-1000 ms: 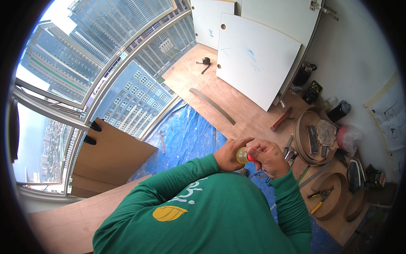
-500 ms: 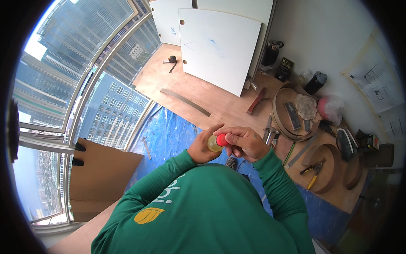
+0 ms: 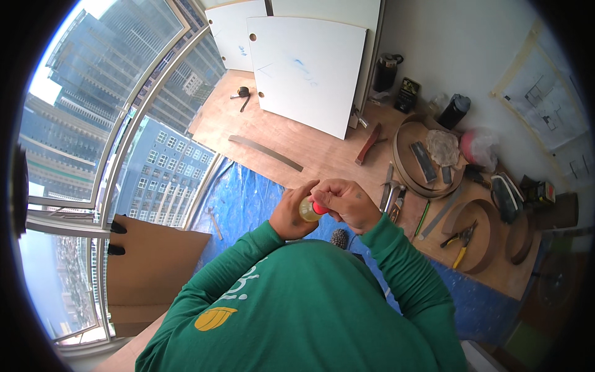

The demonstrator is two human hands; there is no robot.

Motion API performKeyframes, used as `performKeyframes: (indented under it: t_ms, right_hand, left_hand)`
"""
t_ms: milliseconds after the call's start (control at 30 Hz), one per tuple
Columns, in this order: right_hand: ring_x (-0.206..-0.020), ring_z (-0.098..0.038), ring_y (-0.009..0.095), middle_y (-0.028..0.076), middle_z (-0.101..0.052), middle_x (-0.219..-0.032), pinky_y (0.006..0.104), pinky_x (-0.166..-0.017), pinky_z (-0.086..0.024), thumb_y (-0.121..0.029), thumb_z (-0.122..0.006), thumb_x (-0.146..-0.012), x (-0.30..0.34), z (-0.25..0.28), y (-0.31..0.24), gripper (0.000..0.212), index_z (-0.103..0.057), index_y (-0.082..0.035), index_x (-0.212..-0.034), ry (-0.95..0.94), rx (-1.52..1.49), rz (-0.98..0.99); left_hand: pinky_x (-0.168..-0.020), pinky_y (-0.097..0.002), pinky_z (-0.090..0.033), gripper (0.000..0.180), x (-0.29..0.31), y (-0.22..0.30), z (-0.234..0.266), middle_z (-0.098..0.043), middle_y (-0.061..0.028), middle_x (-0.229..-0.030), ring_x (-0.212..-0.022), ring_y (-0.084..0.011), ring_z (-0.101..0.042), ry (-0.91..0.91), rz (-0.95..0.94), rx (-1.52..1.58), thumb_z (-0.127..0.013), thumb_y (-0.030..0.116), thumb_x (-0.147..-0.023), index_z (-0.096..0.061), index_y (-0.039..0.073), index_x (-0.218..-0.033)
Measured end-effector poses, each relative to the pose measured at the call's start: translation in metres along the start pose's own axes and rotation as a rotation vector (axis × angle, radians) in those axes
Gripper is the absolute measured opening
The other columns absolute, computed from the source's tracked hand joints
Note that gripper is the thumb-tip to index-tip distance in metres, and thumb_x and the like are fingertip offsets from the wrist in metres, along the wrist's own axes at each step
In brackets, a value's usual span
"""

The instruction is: The person applies glue from a yellow bottle along the edge of a wooden board, then places a curved wooden trim piece onto the glued edge and presses it into place. The person repeats this process on another board, using a scraper tool to smooth the trim. The work is performed on a blue tarp-covered floor in a room with large windows.

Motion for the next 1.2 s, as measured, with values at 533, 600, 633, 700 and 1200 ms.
performKeyframes:
  t_ms: [533,600,633,700,1200]
  right_hand:
    - [-0.062,-0.053,0.006,0.000,-0.065,-0.083,0.0209,-0.054,-0.040,-0.040,-0.059,-0.110,0.009,-0.006,-0.007,0.041,-0.075,-0.004,-0.121,-0.007,0.028,0.031]
    - [-0.063,-0.054,0.005,0.000,-0.066,-0.083,0.0210,-0.054,-0.040,-0.034,-0.060,-0.110,0.009,-0.008,-0.007,0.036,-0.075,-0.004,-0.122,0.037,0.058,0.036]
    - [-0.063,-0.055,0.005,0.001,-0.066,-0.084,0.0211,-0.054,-0.041,-0.032,-0.060,-0.110,0.009,-0.010,-0.009,0.034,-0.074,-0.003,-0.122,0.064,0.072,0.050]
    - [-0.060,-0.054,0.005,0.001,-0.065,-0.080,0.0207,-0.051,-0.040,-0.030,-0.059,-0.111,0.007,-0.014,-0.009,0.032,-0.073,-0.002,-0.118,0.142,0.079,0.081]
    - [-0.062,-0.055,0.006,0.001,-0.064,-0.075,0.0218,-0.055,-0.043,-0.020,-0.069,-0.105,0.016,-0.007,-0.012,0.018,-0.069,-0.003,-0.099,0.304,0.040,0.200]
  left_hand:
    - [-0.099,-0.0452,-0.044,0.095,0.003,0.007,0.005,-0.070,-0.0190,-0.106,-0.103,-0.0382,-0.067,0.091,0.030,-0.037,-0.080,0.015,-0.066,-0.045,0.002,-0.153]
    - [-0.099,-0.0451,-0.045,0.095,0.005,0.006,0.005,-0.070,-0.0190,-0.106,-0.102,-0.0382,-0.067,0.111,0.011,-0.047,-0.080,0.014,-0.065,-0.045,0.001,-0.153]
    - [-0.098,-0.0451,-0.045,0.095,0.006,0.004,0.004,-0.070,-0.0189,-0.105,-0.102,-0.0381,-0.067,0.127,-0.007,-0.061,-0.080,0.014,-0.065,-0.045,0.001,-0.153]
    - [-0.097,-0.0452,-0.045,0.095,0.007,0.004,0.004,-0.069,-0.0183,-0.104,-0.101,-0.0374,-0.067,0.151,-0.030,-0.097,-0.081,0.015,-0.065,-0.045,0.001,-0.153]
    - [-0.097,-0.0431,-0.044,0.098,0.006,0.015,0.009,-0.067,-0.0123,-0.102,-0.097,-0.0310,-0.066,0.331,-0.084,-0.287,-0.087,0.011,-0.065,-0.047,0.003,-0.153]
Point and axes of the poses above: each hand's wrist, its own x-axis away from the middle knuckle, its own z-axis out of the back of the hand, y = z × x, the point moved 2 cm from there along -x, towards the middle knuckle
